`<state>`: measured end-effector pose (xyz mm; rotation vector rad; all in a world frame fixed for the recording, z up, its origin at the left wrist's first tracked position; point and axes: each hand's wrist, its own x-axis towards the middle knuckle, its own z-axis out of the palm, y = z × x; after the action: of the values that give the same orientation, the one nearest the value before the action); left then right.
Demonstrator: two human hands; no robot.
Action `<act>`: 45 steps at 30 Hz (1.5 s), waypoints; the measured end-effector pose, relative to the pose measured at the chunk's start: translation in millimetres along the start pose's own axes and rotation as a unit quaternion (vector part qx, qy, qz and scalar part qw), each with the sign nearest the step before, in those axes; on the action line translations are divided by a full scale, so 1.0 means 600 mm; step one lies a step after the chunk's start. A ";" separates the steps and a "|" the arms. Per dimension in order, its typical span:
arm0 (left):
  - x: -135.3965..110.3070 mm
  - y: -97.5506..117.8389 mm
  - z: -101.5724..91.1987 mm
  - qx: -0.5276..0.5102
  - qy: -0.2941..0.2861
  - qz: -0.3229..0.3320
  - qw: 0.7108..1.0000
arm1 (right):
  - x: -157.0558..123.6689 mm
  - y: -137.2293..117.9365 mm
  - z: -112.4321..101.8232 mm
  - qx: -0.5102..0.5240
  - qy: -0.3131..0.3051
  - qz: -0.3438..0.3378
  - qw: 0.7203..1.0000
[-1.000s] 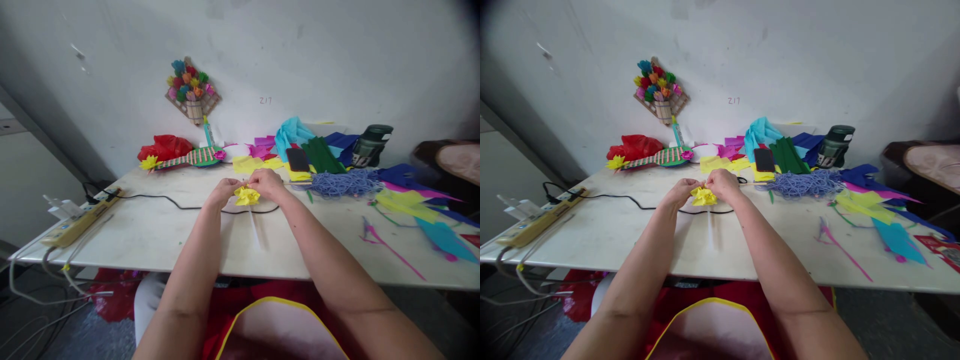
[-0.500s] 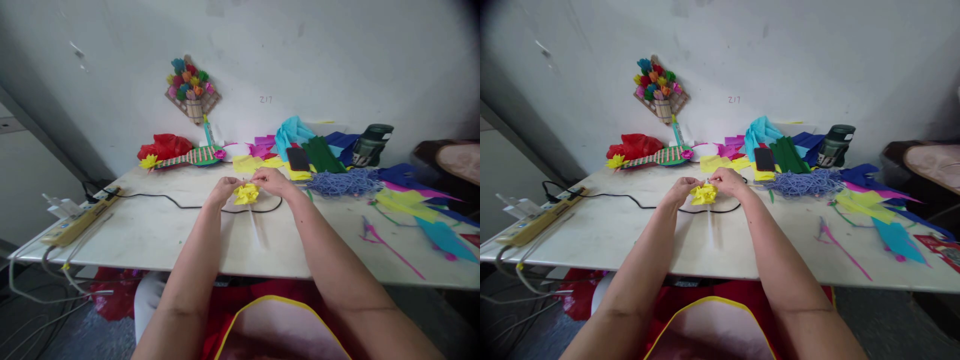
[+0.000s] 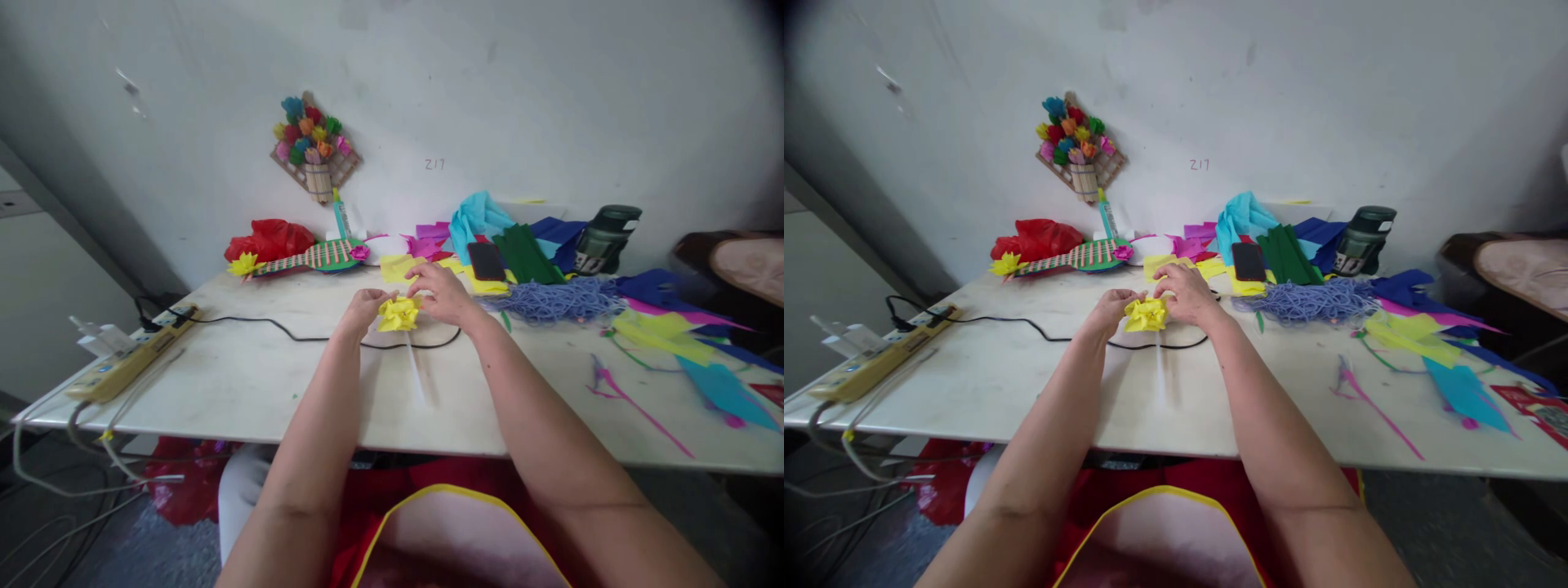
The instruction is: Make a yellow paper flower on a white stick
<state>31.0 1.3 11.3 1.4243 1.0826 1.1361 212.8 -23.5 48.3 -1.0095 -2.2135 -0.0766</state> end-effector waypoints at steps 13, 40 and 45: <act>0.001 0.000 0.001 -0.022 -0.031 -0.035 0.999 | -0.008 -0.003 0.001 -0.024 -0.074 0.028 0.997; 0.006 -0.004 -0.014 -0.152 -0.043 -0.057 0.986 | 0.000 -0.032 -0.016 -0.016 0.276 -0.070 0.958; 0.007 -0.003 -0.017 -0.150 -0.024 -0.025 0.988 | 0.001 -0.039 -0.017 -0.110 0.197 -0.020 0.974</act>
<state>21.6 7.0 10.8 1.1765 0.8679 1.1682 202.2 -42.8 61.4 -0.9699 -1.8872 -0.5068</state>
